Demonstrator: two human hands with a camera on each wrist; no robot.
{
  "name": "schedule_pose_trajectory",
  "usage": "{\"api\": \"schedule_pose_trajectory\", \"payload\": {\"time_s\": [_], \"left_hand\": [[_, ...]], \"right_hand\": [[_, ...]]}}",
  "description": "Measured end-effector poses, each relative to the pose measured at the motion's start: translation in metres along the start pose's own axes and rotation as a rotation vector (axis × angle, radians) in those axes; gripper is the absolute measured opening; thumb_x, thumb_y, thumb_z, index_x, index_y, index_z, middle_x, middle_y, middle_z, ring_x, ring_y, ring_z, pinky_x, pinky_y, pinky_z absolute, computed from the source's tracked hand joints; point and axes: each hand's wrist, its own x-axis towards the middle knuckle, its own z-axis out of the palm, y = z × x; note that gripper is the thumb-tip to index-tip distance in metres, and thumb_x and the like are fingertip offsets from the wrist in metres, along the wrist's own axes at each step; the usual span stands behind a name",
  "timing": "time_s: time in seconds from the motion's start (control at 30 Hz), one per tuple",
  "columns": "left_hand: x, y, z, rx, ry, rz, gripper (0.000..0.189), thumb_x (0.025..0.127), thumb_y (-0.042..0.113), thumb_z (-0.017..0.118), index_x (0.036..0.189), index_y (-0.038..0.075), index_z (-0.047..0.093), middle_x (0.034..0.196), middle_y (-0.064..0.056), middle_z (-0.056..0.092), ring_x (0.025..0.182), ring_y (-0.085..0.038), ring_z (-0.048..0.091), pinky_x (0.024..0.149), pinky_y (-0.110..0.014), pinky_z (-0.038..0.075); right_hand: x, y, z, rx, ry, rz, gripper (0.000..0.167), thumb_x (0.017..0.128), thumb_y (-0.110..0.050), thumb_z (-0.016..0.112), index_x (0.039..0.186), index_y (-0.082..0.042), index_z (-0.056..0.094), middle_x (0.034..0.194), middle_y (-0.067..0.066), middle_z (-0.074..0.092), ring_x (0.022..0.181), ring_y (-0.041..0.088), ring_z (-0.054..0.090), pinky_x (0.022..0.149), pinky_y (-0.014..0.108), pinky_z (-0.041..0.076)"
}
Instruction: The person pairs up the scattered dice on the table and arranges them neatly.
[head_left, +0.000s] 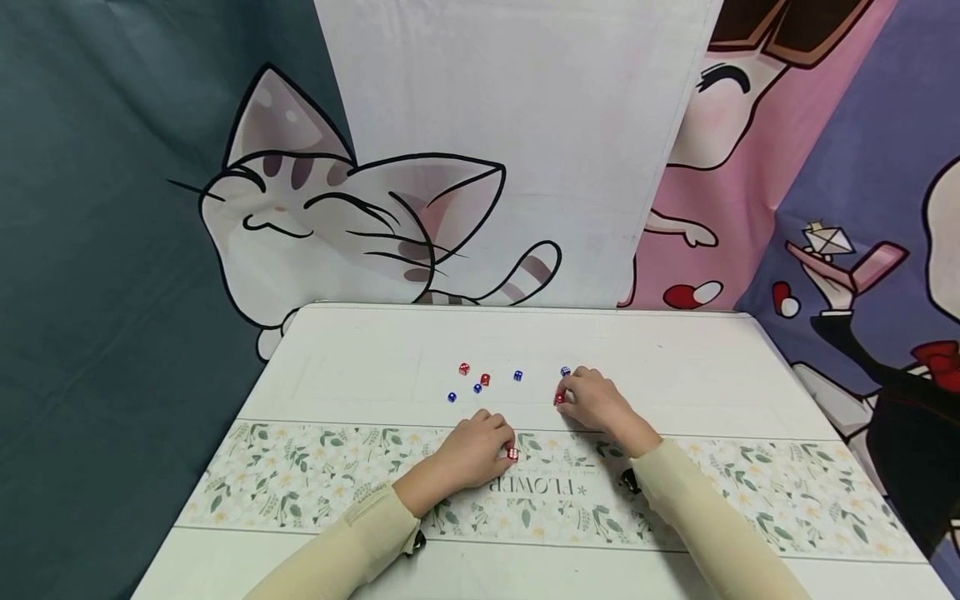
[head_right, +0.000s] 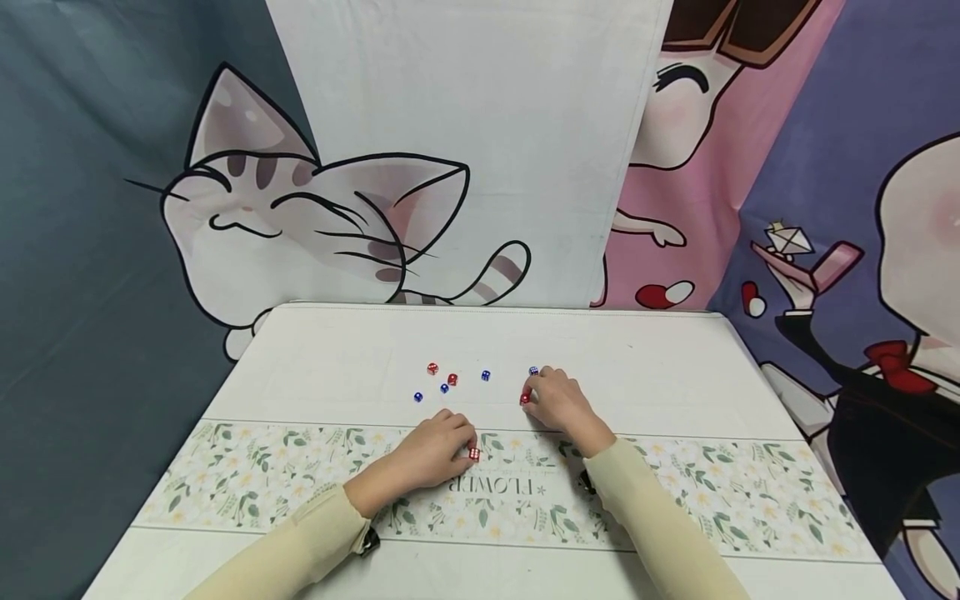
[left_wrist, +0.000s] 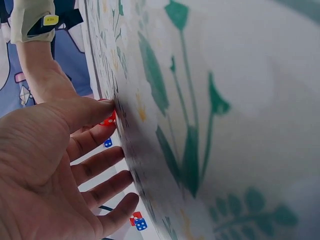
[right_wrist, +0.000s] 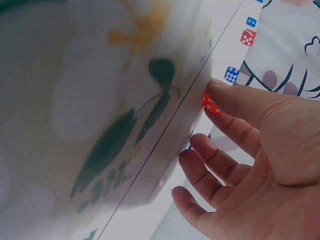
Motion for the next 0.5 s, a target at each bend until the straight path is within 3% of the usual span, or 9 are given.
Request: {"api": "schedule_pose_trajectory", "payload": {"time_s": [0.5], "left_hand": [[0.0,0.0,0.0,-0.005,-0.008,0.003,0.017,0.093,0.037,0.073,0.099,0.021,0.067,0.105,0.004,0.062,0.097,-0.016,0.053,0.078,-0.035,0.048]], "right_hand": [[-0.013,-0.021,0.005,-0.023,0.01,-0.067,0.01,0.089,-0.026,0.079,0.096,-0.022,0.073,0.103,0.003,0.059,0.095,0.024,0.054,0.079,0.043,0.045]]}}
